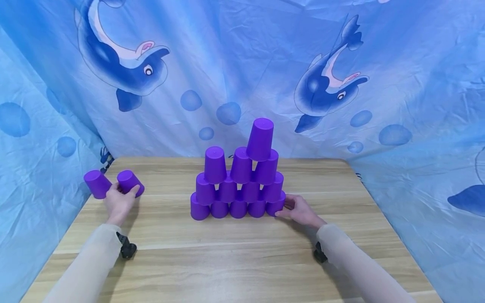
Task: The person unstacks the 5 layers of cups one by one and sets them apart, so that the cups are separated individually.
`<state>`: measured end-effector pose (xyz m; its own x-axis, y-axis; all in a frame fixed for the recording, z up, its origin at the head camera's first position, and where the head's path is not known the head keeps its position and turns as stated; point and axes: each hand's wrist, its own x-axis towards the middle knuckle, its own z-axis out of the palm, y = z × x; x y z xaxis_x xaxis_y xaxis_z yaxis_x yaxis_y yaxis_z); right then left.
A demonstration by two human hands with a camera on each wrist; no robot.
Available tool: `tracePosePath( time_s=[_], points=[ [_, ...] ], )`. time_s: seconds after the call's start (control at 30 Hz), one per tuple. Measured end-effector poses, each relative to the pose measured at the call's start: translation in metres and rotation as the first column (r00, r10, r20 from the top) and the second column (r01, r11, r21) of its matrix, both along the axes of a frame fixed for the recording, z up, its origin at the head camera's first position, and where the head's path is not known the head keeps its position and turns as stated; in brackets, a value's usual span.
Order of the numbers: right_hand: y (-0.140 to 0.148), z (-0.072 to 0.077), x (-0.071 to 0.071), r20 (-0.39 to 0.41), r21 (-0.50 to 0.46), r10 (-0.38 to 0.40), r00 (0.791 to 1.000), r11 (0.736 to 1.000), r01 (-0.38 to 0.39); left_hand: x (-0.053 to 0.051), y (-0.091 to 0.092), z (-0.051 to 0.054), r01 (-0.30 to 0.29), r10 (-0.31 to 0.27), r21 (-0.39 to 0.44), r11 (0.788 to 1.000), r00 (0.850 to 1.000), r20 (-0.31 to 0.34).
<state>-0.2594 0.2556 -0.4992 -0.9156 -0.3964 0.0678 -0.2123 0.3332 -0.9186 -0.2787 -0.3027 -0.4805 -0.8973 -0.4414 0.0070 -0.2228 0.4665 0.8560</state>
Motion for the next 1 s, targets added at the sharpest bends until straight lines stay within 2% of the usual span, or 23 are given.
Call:
tracePosePath(
  time_s=[0.6,1.0],
  points=[
    [-0.001,0.001,0.0,0.014,-0.001,-0.012,1.0,1.0,0.012,-0.001,-0.007,0.001,-0.028,0.028,-0.05,0.998,1.0,0.009],
    [-0.002,0.001,0.0,0.024,0.01,-0.021,0.999,1.0,0.021,0.0,-0.017,0.003,-0.032,0.034,-0.049,0.998,0.999,0.036]
  ],
)
